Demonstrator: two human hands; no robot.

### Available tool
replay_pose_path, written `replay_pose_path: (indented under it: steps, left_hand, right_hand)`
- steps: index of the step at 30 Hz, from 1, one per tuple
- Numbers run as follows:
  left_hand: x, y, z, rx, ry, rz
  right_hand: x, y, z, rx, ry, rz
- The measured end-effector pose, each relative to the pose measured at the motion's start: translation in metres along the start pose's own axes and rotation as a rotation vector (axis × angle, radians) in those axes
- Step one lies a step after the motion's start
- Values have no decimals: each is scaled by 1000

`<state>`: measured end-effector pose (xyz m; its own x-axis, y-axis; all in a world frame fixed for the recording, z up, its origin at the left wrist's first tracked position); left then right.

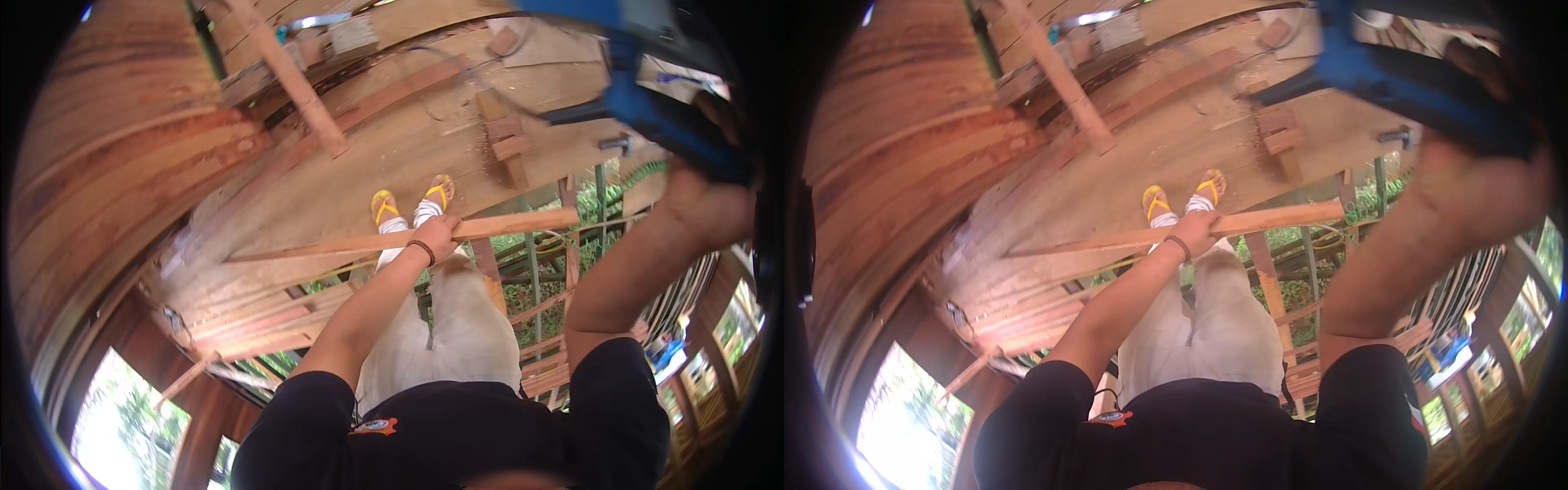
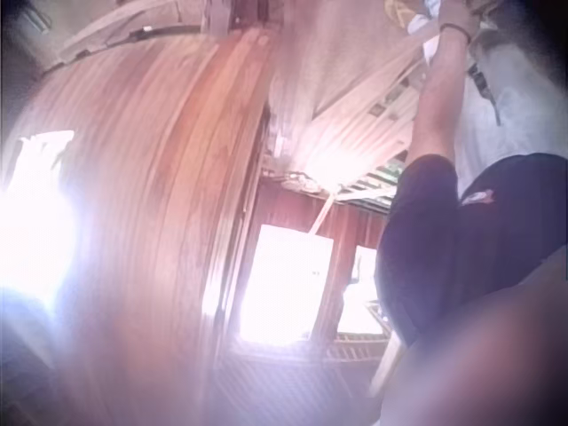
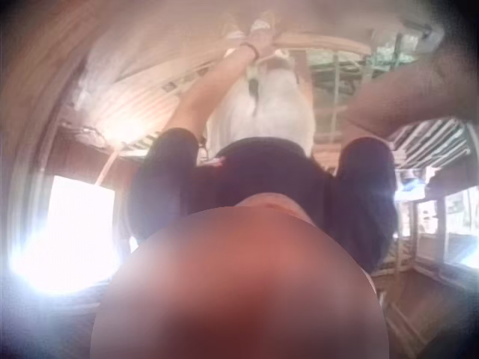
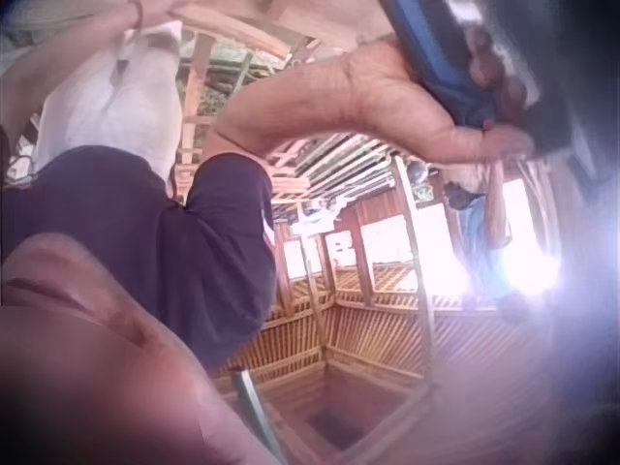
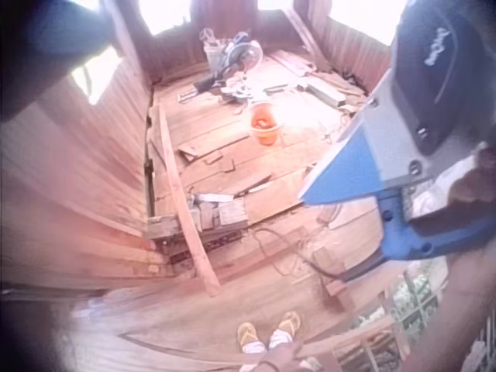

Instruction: The person walks across an unfinished wooden floor, picks up a plank, and uses a pencil to mark it. They then use a circular saw to cut the plank and place it into a gap in the flooring.

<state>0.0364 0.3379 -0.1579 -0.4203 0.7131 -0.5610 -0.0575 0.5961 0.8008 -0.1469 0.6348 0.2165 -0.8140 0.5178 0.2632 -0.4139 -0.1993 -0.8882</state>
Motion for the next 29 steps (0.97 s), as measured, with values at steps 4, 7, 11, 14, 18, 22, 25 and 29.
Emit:
replay_pose_path:
  steps: [4,7,11,14,18,22,25,29]
  left_hand:
    - [50,-1,-6,154,134,53]
    - [109,-29,-10,126,56,-111]
    - [190,-88,0,205,-75,-172]
    - [244,-134,24,390,26,-195]
    - [296,-178,48,487,47,-202]
    - [324,-188,69,516,-33,-186]
    - [331,-189,78,564,-32,-165]
    - [324,-197,77,545,125,-72]
  right_hand:
    - [-66,52,-4,87,199,221]
    - [-121,84,-28,-136,451,324]
    - [-189,109,-87,-227,570,401]
    - [-244,125,-143,-251,751,428]
    - [-307,148,-200,-309,888,455]
    - [-354,183,-230,-355,1070,536]
    - [-376,205,-233,-383,1139,600]
    - [-395,223,-232,-360,1161,686]
Point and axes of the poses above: each hand's wrist, its own x-axis towards the middle knuckle, its own z-axis out of the palm, y = z × x, the point moved 4 cm from there along x, towards the middle knuckle, and after that the axes turned 9 degrees about -x, right-handed, at the moved point
